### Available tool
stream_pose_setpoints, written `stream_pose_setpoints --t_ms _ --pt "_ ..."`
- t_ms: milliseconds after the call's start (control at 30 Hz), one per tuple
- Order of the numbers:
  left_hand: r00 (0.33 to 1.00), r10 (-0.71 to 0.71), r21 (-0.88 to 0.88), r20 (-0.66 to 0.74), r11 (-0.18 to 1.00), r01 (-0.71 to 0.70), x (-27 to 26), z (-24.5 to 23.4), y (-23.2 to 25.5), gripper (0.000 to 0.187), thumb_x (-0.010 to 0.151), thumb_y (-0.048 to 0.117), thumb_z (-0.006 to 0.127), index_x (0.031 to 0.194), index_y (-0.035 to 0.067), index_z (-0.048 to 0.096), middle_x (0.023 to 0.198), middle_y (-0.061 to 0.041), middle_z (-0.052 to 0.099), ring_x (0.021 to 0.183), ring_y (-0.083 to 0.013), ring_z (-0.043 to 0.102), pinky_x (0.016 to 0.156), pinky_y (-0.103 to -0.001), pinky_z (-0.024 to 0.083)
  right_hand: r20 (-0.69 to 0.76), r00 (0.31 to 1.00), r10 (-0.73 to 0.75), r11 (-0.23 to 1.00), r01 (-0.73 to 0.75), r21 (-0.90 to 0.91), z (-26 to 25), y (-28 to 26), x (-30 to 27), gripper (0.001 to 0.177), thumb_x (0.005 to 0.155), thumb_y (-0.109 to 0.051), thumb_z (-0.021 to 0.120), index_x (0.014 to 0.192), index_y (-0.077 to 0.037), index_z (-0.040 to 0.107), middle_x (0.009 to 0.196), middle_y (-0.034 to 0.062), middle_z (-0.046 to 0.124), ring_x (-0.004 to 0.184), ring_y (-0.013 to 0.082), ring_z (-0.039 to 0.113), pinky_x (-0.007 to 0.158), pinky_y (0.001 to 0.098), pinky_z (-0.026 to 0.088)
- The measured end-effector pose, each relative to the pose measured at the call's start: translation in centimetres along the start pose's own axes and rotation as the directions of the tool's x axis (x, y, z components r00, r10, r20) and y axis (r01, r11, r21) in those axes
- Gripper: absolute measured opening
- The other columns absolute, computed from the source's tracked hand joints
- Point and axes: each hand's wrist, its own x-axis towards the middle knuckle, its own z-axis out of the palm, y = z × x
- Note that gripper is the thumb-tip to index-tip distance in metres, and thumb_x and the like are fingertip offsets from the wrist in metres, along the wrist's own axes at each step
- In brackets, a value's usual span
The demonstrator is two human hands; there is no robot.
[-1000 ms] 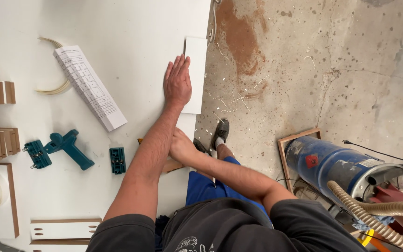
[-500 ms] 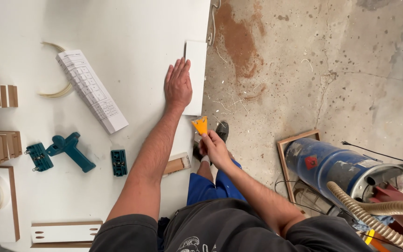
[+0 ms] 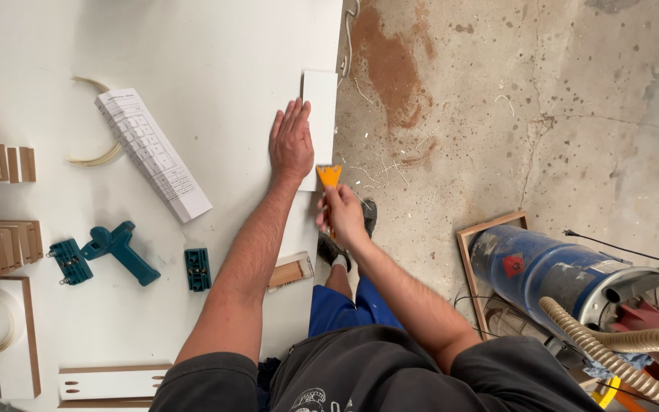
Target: The person sands the edges of a white wooden board with a sanding block, then uses a scraper to remove excess material. They apply edge banding to the board's edge and use an iron to press it down. Finally, they use a clamp to secure the board while the banding adheres.
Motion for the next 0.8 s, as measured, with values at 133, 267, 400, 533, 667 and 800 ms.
stream_pose_setpoints --t_ms 133,267,400,533,667,800 --pt "1.0 -0.007 -0.011 0.01 1.0 0.007 0.0 -0.3 0.1 0.037 0.11 0.021 0.044 0.144 0.017 0.058 0.148 -0.004 0.059 0.139 -0.0167 0.053 0.124 -0.036 0.03 -0.019 0.998 -0.055 0.994 0.056 0.095 -0.2 -1.2 6.6 0.023 0.108 -0.018 0.044 0.109 0.004 0.048 0.076 0.0154 0.061 0.043 0.023 0.064 0.027 0.0306 0.05" --pt "1.0 -0.013 -0.024 0.025 1.0 0.014 0.1 -0.3 0.2 0.037 0.11 0.02 0.045 0.144 0.017 0.059 0.148 -0.004 0.059 0.139 -0.0174 0.053 0.124 -0.037 0.03 -0.049 0.994 -0.095 0.986 0.101 0.135 0.1 -5.2 10.4 0.025 0.106 -0.018 0.047 0.111 0.006 0.052 0.076 0.0144 0.063 0.043 0.0225 0.066 0.027 0.0307 0.052" --pt "1.0 -0.007 -0.013 0.021 1.0 0.007 0.1 -0.5 0.3 0.037 0.109 0.02 0.046 0.144 0.018 0.059 0.148 -0.004 0.059 0.139 -0.0169 0.053 0.124 -0.037 0.031 -0.076 0.988 -0.132 0.981 0.142 0.135 0.5 -7.7 13.7 0.023 0.104 -0.017 0.049 0.108 0.006 0.054 0.071 0.0147 0.063 0.041 0.0221 0.065 0.026 0.0305 0.051" --pt "1.0 0.01 -0.001 -0.016 1.0 -0.01 -0.2 -0.1 0.0 0.036 0.108 0.023 0.049 0.142 0.019 0.06 0.148 -0.003 0.059 0.138 -0.0159 0.054 0.123 -0.036 0.031 -0.092 0.982 -0.163 0.961 0.179 0.211 -1.1 -10.6 16.6 0.03 0.102 -0.019 0.044 0.083 0.001 0.057 0.052 0.0113 0.056 0.033 0.0189 0.056 0.025 0.0266 0.042" --pt "1.0 0.01 -0.042 -0.001 0.999 -0.01 0.2 -0.2 -0.5 0.052 0.096 0.043 0.072 0.14 0.016 0.063 0.145 -0.007 0.062 0.137 -0.0196 0.056 0.123 -0.038 0.032 -0.257 0.949 -0.184 0.904 0.266 0.334 -6.8 -7.3 19.7 0.017 0.106 -0.022 0.047 0.109 -0.006 0.053 0.079 0.0088 0.065 0.058 0.0186 0.069 0.042 0.0259 0.056" --pt "0.999 0.043 -0.087 0.011 0.995 -0.042 0.4 -0.3 -1.0 0.06 0.092 0.045 0.079 0.14 0.013 0.063 0.144 -0.011 0.062 0.135 -0.025 0.057 0.119 -0.042 0.037 -0.132 0.955 -0.267 0.946 0.285 0.152 -11.4 -3.1 16.6 0.023 0.107 -0.021 0.055 0.12 -0.003 0.059 0.094 0.0085 0.064 0.074 0.0195 0.068 0.058 0.0249 0.057"
